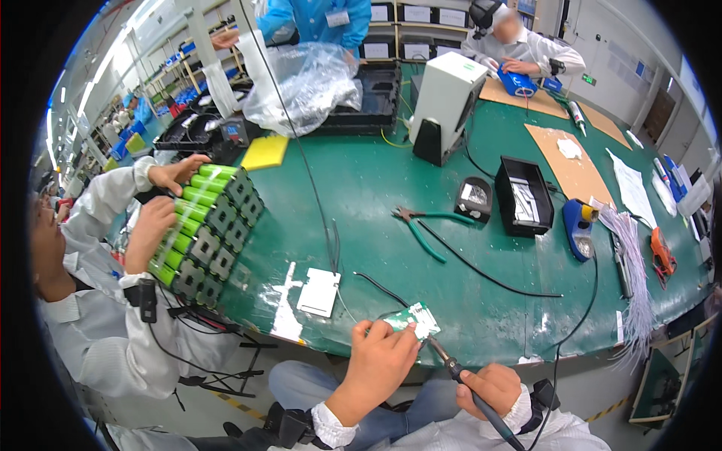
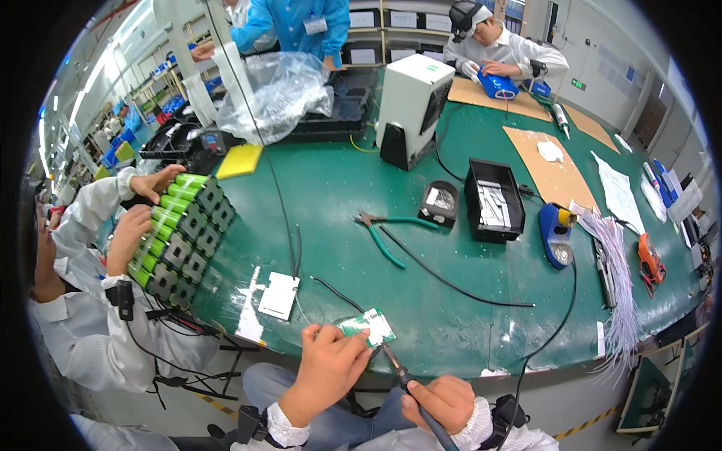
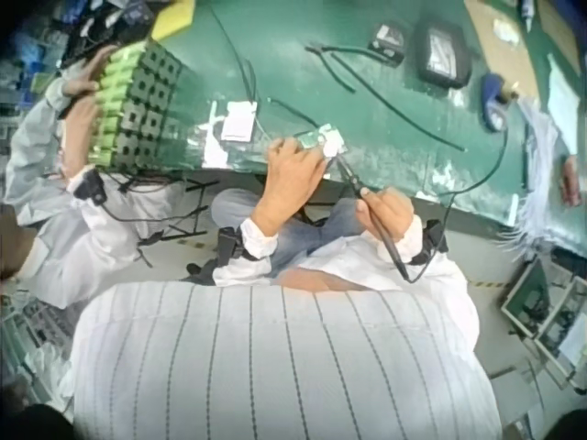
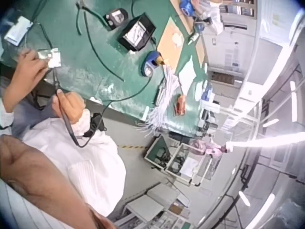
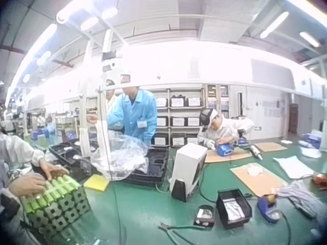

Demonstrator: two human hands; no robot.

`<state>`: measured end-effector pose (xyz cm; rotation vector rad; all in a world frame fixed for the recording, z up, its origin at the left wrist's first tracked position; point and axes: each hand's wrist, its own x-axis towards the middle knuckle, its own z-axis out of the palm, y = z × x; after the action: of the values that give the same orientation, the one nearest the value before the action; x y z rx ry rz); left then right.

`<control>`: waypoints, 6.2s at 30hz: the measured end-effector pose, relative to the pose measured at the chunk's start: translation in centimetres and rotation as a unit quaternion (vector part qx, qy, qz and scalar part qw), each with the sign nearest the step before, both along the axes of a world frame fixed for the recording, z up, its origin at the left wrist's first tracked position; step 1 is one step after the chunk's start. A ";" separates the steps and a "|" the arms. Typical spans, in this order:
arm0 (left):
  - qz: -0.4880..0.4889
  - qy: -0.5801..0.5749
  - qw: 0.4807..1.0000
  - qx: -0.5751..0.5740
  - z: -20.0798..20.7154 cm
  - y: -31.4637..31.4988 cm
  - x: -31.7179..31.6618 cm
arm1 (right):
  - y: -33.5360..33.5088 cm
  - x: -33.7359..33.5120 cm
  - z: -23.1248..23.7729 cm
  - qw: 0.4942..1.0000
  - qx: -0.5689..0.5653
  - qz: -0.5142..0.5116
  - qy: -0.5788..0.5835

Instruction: Soldering components or wires onto a small green circuit board at an industrial workstation.

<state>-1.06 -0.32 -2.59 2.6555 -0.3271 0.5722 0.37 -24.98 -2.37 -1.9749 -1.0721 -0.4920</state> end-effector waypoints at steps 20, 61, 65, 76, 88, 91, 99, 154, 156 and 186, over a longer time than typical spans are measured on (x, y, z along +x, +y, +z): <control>-0.006 -0.015 1.000 0.001 0.4 -0.3 0.2 | 0.0 0.2 -0.8 0.999 0.002 0.003 -0.043; -0.006 0.021 0.999 -0.025 0.5 0.1 0.5 | 0.9 0.0 -0.4 0.999 -0.006 0.003 -0.035; -0.005 0.016 1.000 -0.026 0.3 0.0 0.6 | 0.9 0.0 -0.4 0.999 -0.005 0.003 -0.034; -0.003 0.007 1.000 -0.025 0.2 0.0 0.6 | 0.8 0.0 -0.2 1.000 -0.006 0.005 -0.022; -0.018 0.037 0.998 -0.046 0.9 0.5 0.5 | 0.8 0.0 -0.4 1.000 -0.005 0.006 -0.025; -0.031 0.053 0.997 -0.048 0.7 0.7 0.4 | 0.7 0.0 -0.4 1.000 -0.008 0.004 -0.026; -0.065 0.106 0.992 -0.017 1.9 2.1 0.8 | 0.6 0.2 -0.7 1.000 -0.003 0.006 -0.030; -0.009 0.073 0.997 -0.030 0.5 1.2 0.2 | -0.4 15.2 8.6 0.868 -0.024 0.084 0.488; -0.005 0.077 0.996 -0.036 0.4 1.1 0.1 | 0.1 16.0 8.4 0.870 -0.052 0.099 0.481; 0.037 0.021 0.999 -0.026 0.6 -0.7 1.1 | 0.5 13.6 2.4 0.935 0.045 0.079 0.344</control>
<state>0.03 -1.02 -1.94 2.6345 -0.2003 0.5392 14.00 -24.46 0.00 -1.7491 -0.7257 0.2343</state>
